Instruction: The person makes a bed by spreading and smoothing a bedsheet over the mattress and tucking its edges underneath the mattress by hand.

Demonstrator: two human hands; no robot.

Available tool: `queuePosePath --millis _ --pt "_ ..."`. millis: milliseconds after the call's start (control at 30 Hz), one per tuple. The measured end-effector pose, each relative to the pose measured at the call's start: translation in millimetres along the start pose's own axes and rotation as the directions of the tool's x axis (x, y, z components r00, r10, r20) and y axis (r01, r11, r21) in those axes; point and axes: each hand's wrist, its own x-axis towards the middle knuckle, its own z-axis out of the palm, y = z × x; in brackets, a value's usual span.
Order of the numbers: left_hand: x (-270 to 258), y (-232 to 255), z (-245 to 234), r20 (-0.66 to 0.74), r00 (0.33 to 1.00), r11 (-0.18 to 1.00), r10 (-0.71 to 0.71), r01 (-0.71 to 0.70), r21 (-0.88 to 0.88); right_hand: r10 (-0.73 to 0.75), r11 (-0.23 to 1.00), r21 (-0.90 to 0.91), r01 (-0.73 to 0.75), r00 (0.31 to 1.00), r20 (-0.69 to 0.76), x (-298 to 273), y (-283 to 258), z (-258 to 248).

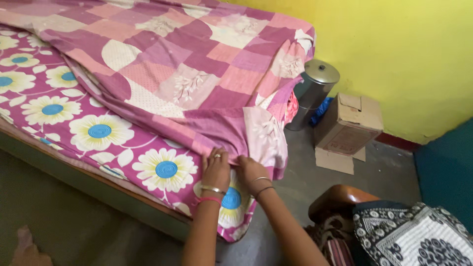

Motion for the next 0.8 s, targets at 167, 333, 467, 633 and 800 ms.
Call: queuePosePath --millis 167,333,467,633,800 --pt "-14 2 0 0.095 0.982 0.937 -0.164 0.185 -0.295 0.023 1.0 -0.009 -0.022 0.991 0.128 -13 -23 -2" --pt "-8 -5 7 0.06 0.988 0.945 -0.145 0.156 -0.287 -0.032 0.998 -0.047 0.036 0.996 0.088 -6 -29 -2" --pt "-7 -9 14 0.095 0.981 0.934 -0.172 0.193 -0.301 0.019 0.997 -0.077 -0.01 0.993 0.121 -5 -41 -6" --pt "-8 -25 26 0.027 0.998 0.942 -0.063 0.069 -0.327 -0.012 1.0 -0.025 0.015 0.992 0.122 2 -31 1" --pt "-37 -33 15 -0.03 1.0 0.881 0.003 -0.017 -0.472 -0.26 0.966 -0.004 0.26 0.965 0.029 -15 4 12"
